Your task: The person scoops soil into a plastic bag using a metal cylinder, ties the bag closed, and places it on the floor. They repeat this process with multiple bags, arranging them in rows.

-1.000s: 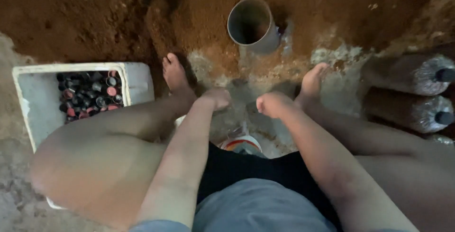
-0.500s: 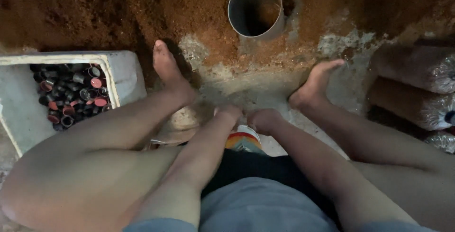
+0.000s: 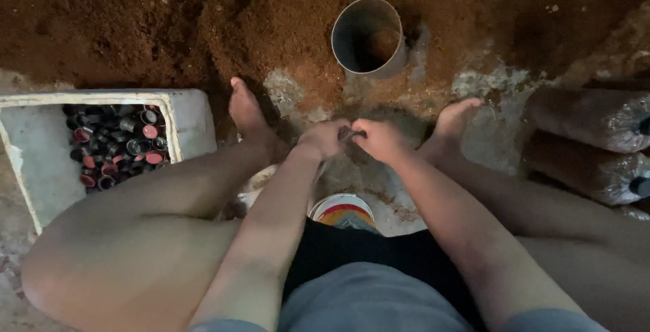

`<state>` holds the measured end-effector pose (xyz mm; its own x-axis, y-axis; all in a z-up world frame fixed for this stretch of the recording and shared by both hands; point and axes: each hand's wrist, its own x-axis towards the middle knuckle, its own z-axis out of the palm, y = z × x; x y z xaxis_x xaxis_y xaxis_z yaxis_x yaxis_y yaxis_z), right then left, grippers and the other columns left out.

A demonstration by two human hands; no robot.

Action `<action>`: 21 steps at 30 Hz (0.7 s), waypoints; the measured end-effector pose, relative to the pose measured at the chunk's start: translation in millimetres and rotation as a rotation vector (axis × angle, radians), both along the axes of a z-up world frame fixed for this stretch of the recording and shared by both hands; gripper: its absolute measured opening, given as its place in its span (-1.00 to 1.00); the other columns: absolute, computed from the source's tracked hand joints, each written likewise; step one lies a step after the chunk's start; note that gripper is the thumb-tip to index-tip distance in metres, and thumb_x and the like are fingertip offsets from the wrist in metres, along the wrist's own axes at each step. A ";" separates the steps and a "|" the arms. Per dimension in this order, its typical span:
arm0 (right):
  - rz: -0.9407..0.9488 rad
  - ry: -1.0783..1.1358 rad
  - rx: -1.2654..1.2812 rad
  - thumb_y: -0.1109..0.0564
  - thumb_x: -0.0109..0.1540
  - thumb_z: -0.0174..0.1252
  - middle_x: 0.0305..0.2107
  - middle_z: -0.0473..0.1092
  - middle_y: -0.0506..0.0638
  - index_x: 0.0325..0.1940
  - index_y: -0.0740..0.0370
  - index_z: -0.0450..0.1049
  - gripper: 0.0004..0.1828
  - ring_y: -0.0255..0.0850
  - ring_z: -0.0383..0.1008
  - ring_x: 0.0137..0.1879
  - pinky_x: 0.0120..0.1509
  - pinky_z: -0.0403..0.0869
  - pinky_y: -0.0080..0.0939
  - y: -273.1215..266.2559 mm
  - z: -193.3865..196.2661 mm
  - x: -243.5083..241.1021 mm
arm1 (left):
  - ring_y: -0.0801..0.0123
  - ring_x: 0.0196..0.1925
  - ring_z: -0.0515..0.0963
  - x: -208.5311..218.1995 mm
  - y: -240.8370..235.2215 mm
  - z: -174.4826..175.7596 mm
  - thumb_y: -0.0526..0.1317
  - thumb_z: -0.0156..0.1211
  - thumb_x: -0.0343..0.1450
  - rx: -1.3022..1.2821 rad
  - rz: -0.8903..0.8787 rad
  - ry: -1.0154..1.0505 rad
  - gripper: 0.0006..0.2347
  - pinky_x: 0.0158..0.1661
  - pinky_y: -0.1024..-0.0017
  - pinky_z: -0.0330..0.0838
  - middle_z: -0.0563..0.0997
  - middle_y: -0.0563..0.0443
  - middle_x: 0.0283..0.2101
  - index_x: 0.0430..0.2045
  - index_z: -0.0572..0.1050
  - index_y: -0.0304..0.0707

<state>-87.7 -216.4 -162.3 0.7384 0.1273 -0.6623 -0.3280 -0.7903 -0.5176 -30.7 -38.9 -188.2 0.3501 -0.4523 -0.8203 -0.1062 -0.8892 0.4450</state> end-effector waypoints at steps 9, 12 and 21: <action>0.225 -0.144 -0.088 0.07 0.35 -0.02 -0.36 0.53 0.05 -0.35 0.13 0.44 -0.77 0.07 0.57 -0.11 -0.03 0.54 0.10 5.4 20.9 7.5 | 0.05 0.38 0.41 11.4 -15.3 63.1 -0.02 -0.07 0.53 0.138 -0.030 0.109 -0.53 0.26 0.04 0.42 0.41 -0.06 0.35 0.41 0.20 0.16; 0.138 -0.104 -0.098 0.03 0.35 0.00 -0.45 0.46 0.01 -0.42 0.12 0.40 -0.73 0.05 0.53 -0.23 -0.13 0.49 0.09 2.8 16.7 9.9 | 0.10 0.38 0.42 3.4 -14.0 39.0 0.01 -0.06 0.52 0.134 0.030 0.079 -0.56 0.27 0.07 0.42 0.44 0.06 0.34 0.37 0.27 0.28; 0.296 -0.189 -0.137 0.07 0.39 -0.11 -0.54 0.27 -0.01 -0.50 0.10 0.27 -0.66 -0.01 0.35 -0.42 -0.23 0.41 -0.06 5.3 14.0 13.2 | 0.09 0.18 0.61 12.9 -27.7 122.8 -0.12 -0.04 0.56 0.178 -0.052 -0.018 -0.71 0.11 0.12 0.56 0.65 -0.14 0.05 0.06 0.54 -0.20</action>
